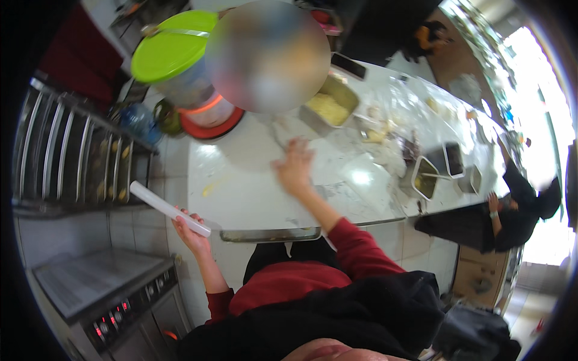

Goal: The person flattens dough balls using a rolling pin, shapes them around filling by hand, and places the shaped pastries onto a baking tray.

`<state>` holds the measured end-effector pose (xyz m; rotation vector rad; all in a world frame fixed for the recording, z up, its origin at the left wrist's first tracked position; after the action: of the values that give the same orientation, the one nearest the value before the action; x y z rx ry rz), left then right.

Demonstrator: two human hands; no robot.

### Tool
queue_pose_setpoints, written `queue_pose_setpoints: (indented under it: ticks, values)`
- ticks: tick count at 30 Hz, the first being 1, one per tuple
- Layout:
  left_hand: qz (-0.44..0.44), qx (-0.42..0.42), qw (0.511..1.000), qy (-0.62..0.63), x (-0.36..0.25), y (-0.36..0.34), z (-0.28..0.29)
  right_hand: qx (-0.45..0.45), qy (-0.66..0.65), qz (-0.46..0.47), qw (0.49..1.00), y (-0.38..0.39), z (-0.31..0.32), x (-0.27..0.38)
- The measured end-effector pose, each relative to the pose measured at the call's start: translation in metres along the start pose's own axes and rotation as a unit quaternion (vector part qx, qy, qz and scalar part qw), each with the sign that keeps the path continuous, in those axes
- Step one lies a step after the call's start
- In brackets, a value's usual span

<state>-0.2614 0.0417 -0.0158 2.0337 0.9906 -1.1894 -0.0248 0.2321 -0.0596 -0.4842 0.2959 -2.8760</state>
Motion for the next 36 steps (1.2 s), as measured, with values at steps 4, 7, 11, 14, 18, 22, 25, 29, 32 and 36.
queue_pose_setpoints:
  ticks: [4, 7, 11, 14, 18, 22, 25, 29, 32, 36]
  values:
    - [0.068, 0.089, 0.993, 0.030, 0.017, 0.013, -0.042, 0.179, -0.085, 0.286, 0.937, 0.078, 0.020, 0.046]
    - [0.073, 0.093, 0.993, -0.002, 0.022, 0.023, -0.086, 0.283, 0.032, 0.261, 0.923, 0.078, 0.076, -0.029]
    - [0.002, 0.055, 0.998, -0.024, 0.029, 0.032, -0.104, 0.301, -0.190, 0.024, 0.934, -0.011, 0.202, -0.150]
    - [-0.036, 0.025, 0.999, -0.028, 0.032, 0.046, -0.137, 0.015, -0.079, 0.006, 0.997, -0.082, 0.298, -0.256]
    - [-0.057, -0.059, 0.996, -0.036, 0.050, 0.082, -0.193, -0.009, 0.079, -0.115, 0.990, -0.192, 0.326, -0.433]
    - [-0.060, -0.070, 0.994, -0.056, 0.083, 0.119, -0.237, 0.073, 0.069, -0.135, 0.986, -0.254, 0.237, -0.548]
    - [-0.041, -0.074, 0.994, -0.063, 0.092, 0.144, -0.270, 0.092, -0.038, -0.086, 0.991, -0.276, 0.211, -0.583]
    - [-0.077, -0.073, 0.990, -0.090, 0.093, 0.157, -0.286, -0.017, -0.005, -0.100, 0.995, -0.277, 0.275, -0.591]
    - [-0.086, -0.083, 0.989, -0.085, 0.100, 0.162, -0.303, -0.065, 0.134, -0.104, 0.983, -0.252, 0.318, -0.615]
    - [-0.068, -0.071, 0.991, -0.087, 0.112, 0.163, -0.322, 0.155, 0.199, -0.155, 0.955, -0.216, 0.286, -0.681]
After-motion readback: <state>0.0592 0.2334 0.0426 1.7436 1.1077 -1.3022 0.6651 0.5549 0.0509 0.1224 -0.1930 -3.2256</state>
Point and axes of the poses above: each hand's wrist, its own y-axis away from the middle knuckle, its own z-axis out of the back of the hand, x = y × z, the point moved 3 cm from there along -y, towards the middle knuckle, and after that the axes turned 4 degrees about -z, right-handed, at the moved point
